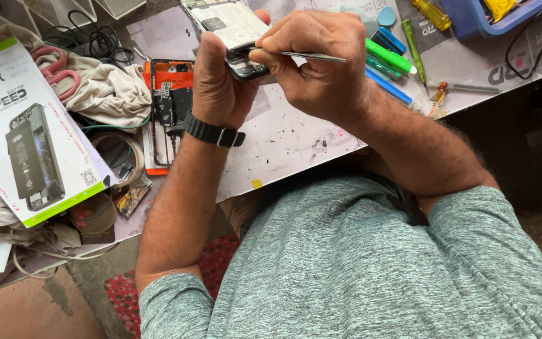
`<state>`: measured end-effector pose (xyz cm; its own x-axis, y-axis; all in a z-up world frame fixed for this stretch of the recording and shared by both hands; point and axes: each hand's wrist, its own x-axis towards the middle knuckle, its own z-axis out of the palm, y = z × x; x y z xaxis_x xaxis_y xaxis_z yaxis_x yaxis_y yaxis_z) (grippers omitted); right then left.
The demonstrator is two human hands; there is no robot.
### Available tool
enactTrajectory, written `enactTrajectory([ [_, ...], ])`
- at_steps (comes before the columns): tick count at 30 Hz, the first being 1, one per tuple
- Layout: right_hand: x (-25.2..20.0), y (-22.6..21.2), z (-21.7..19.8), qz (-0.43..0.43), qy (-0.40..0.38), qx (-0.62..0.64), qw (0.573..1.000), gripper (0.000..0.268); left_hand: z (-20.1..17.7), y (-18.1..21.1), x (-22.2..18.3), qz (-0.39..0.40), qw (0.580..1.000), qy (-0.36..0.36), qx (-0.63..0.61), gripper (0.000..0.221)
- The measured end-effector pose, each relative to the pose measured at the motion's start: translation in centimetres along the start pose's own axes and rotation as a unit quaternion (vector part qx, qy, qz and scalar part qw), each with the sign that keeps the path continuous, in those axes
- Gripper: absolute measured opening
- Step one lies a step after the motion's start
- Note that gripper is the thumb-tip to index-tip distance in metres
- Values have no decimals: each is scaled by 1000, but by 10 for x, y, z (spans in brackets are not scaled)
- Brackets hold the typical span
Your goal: The person uses tweezers to manipulate small components inside a disassembled smartphone, then uses a purple card to pry and separate the battery from the phone's frame. The person continues to adjust internal parts with the tweezers.
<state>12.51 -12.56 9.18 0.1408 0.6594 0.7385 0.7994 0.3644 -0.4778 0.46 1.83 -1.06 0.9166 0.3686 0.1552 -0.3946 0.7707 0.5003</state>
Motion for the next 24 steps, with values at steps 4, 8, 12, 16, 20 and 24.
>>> enactTrajectory([
  [4, -2, 0, 0, 11, 2, -5, 1000, 23, 0, -3, -2, -7, 1000, 3, -11, 74],
  [8, -2, 3, 2, 1, 4, -9, 1000, 24, 2, -2, -2, -8, 1000, 14, -5, 77],
  [12, -5, -1, -2, -4, 8, 6, 1000, 25, 4, 0, -3, 21, 999, 25, 4, 72],
  [16, -5, -1, -1, -47, 9, 9, 999, 23, 8, 9, -6, 41, 998, -27, 50, 58],
  [20, -3, -1, 3, -52, 30, 0, 998, 24, 18, 15, -2, 49, 999, -11, 4, 59],
  [24, -7, -5, 7, -29, -4, 32, 999, 24, 30, 16, -1, 30, 998, 46, 26, 59],
])
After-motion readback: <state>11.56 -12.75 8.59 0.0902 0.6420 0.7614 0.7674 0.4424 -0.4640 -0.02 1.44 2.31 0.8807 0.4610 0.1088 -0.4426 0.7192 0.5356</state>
